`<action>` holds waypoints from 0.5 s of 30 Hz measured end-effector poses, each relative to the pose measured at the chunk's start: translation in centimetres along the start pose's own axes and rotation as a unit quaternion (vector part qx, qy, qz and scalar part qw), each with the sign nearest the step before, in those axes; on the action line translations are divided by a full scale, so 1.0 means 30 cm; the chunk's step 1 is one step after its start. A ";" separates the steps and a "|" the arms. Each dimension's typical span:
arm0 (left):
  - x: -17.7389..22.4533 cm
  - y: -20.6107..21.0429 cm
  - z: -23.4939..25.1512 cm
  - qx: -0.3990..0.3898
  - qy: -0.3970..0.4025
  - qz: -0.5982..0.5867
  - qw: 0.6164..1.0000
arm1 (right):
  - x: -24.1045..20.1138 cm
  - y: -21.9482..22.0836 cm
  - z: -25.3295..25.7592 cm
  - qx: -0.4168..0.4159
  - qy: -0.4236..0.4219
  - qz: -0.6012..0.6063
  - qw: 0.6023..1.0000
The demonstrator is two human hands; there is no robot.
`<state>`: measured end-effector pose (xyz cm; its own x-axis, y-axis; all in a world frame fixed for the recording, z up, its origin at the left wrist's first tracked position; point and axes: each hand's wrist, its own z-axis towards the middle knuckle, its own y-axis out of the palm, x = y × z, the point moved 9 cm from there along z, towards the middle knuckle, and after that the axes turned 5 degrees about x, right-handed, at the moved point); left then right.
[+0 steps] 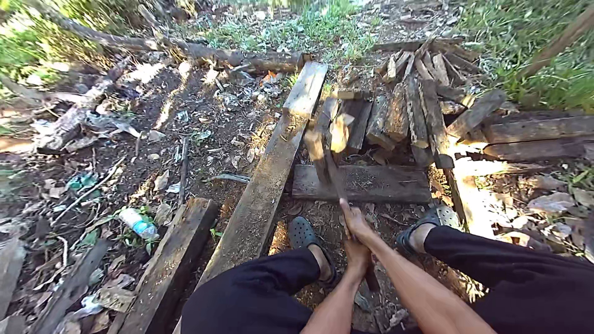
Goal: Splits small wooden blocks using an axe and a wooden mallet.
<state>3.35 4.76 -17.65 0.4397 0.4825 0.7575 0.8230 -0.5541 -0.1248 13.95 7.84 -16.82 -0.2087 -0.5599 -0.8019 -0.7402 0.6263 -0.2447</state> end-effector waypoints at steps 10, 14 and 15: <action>0.461 -0.318 0.146 -0.091 0.099 0.108 0.985 | 0.025 -0.027 0.010 0.000 0.045 0.090 0.995; 0.880 -0.397 0.174 0.071 0.295 0.052 0.951 | 0.046 -0.007 -0.003 -0.019 0.045 0.054 0.997; 0.934 -0.381 0.172 0.086 0.326 0.076 0.938 | 0.047 -0.002 -0.008 -0.017 0.034 0.040 0.998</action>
<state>8.11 28.12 1.69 0.2901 -0.1422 0.9464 0.8392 -0.4376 -0.3230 13.54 6.86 -17.80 -0.3101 -0.5451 -0.7789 -0.7401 0.6526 -0.1620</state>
